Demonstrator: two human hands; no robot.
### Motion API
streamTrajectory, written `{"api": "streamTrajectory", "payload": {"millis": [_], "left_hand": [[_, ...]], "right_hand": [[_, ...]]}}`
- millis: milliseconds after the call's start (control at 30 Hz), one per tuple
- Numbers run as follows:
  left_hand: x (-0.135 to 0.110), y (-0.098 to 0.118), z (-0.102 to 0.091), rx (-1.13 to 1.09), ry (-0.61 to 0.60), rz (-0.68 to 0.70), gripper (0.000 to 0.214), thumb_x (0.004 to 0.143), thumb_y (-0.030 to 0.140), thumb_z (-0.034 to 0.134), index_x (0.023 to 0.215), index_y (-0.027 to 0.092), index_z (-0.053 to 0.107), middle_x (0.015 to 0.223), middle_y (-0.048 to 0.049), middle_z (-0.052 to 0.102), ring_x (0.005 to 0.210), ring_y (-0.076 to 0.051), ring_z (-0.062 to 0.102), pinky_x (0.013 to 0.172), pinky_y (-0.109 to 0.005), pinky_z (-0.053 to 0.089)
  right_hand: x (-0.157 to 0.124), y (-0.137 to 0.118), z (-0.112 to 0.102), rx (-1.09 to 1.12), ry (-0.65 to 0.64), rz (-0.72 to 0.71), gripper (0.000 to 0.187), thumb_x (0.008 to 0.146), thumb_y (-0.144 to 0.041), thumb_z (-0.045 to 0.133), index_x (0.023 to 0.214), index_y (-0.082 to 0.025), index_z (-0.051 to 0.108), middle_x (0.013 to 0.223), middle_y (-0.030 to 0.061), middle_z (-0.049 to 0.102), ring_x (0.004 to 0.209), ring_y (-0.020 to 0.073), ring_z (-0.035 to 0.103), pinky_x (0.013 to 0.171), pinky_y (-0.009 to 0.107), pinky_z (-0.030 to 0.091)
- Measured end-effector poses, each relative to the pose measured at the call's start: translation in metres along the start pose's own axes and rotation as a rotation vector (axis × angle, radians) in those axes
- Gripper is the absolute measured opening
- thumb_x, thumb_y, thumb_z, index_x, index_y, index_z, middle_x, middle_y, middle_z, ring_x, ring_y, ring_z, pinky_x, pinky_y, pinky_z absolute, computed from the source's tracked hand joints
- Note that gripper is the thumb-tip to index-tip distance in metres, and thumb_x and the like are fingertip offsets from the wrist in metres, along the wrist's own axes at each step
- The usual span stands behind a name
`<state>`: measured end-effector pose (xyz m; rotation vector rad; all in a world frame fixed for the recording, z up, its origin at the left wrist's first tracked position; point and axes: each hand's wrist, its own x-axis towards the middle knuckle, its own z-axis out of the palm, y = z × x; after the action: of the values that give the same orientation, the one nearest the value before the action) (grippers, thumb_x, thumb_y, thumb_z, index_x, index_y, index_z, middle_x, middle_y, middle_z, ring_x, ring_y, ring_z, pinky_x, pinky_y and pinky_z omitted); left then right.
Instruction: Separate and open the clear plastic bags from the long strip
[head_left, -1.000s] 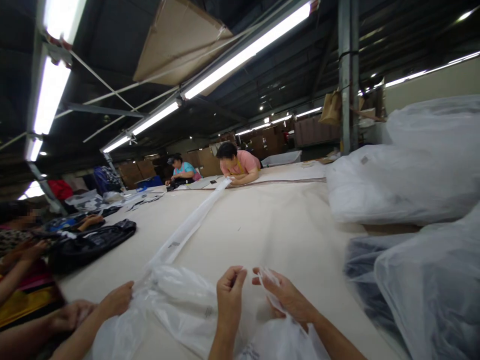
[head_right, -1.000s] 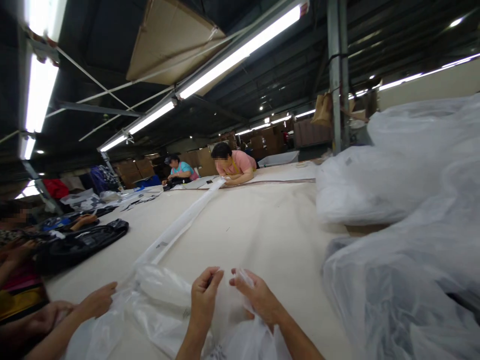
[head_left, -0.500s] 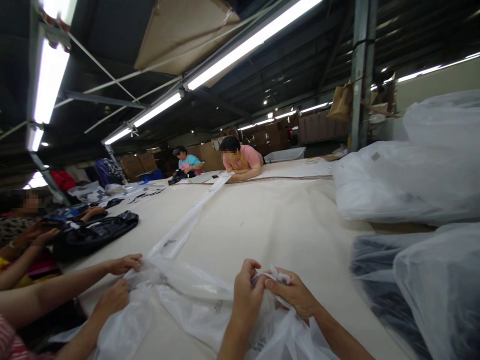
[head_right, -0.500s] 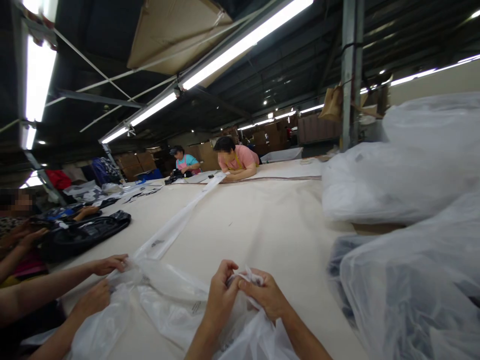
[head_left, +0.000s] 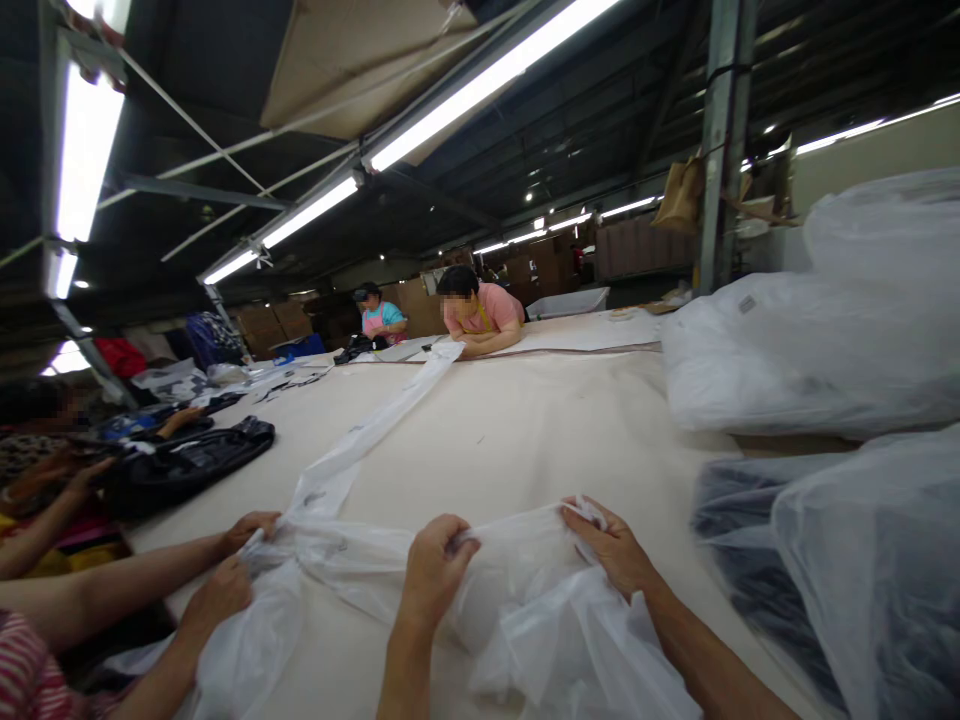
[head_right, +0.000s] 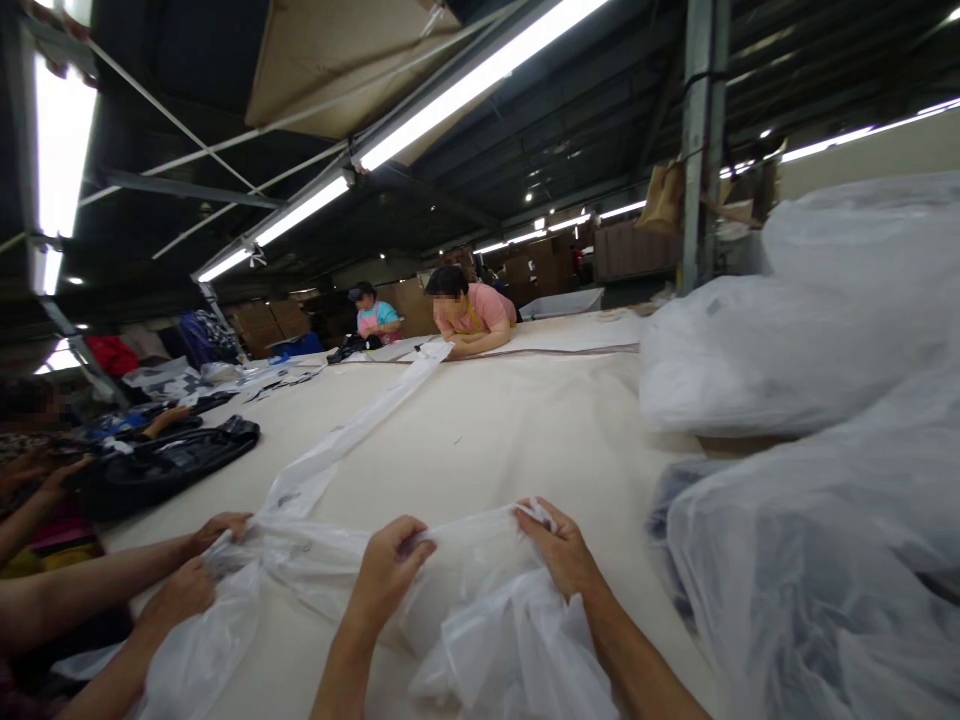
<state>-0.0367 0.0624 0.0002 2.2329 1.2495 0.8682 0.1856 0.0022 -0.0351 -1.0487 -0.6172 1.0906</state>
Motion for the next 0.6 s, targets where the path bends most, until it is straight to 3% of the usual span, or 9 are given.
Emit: {"api": "streamTrajectory", "payload": {"millis": [133,300,400,533,600], "left_hand": [[0.0,-0.011,-0.012,0.169,0.064,-0.015,0.008,0.074,0.024,0.056,0.075,0.017,0.06,0.077,-0.0018,0.058,0.078,-0.016,0.05,0.073,-0.025,0.033],[-0.005,-0.014,-0.021,0.333,-0.025,-0.165,0.013,0.07,0.029,0.06,0.077,0.018,0.064,0.08,-0.003,0.06,0.083,-0.019,0.05,0.074,-0.027,0.032],[-0.007,-0.014,-0.026,0.218,-0.067,-0.209,0.02,0.071,0.036,0.059,0.075,0.017,0.063,0.077,-0.0018,0.057,0.08,-0.018,0.05,0.07,-0.026,0.032],[-0.009,-0.014,-0.03,-0.141,-0.149,-0.205,0.04,0.078,0.053,0.044,0.065,0.016,0.049,0.064,0.0014,0.043,0.066,-0.014,0.041,0.06,-0.024,0.029],[-0.009,-0.014,-0.029,-0.254,-0.196,-0.219,0.039,0.077,0.053,0.043,0.064,0.016,0.045,0.063,0.002,0.039,0.064,-0.013,0.038,0.059,-0.024,0.028]], "right_hand": [[0.009,0.003,-0.003,0.09,0.153,0.0,0.051,0.046,-0.047,0.079,0.082,-0.016,0.061,0.062,-0.0016,0.058,0.054,0.0108,0.053,0.05,0.021,0.046],[0.019,0.0,-0.014,0.137,0.391,-0.015,0.048,0.047,-0.042,0.076,0.085,-0.017,0.06,0.06,-0.002,0.059,0.051,0.0115,0.053,0.049,0.022,0.046],[0.023,-0.005,-0.024,0.119,0.467,-0.035,0.045,0.05,-0.041,0.073,0.085,-0.016,0.06,0.061,-0.0014,0.061,0.053,0.0115,0.054,0.048,0.021,0.044],[0.024,-0.011,-0.033,0.091,0.529,-0.043,0.042,0.053,-0.044,0.07,0.082,-0.015,0.061,0.061,-0.0004,0.061,0.054,0.0122,0.055,0.048,0.021,0.043],[0.025,-0.012,-0.035,0.08,0.543,-0.049,0.041,0.054,-0.046,0.069,0.08,-0.015,0.06,0.06,-0.0002,0.061,0.053,0.0121,0.055,0.048,0.021,0.043]]}}
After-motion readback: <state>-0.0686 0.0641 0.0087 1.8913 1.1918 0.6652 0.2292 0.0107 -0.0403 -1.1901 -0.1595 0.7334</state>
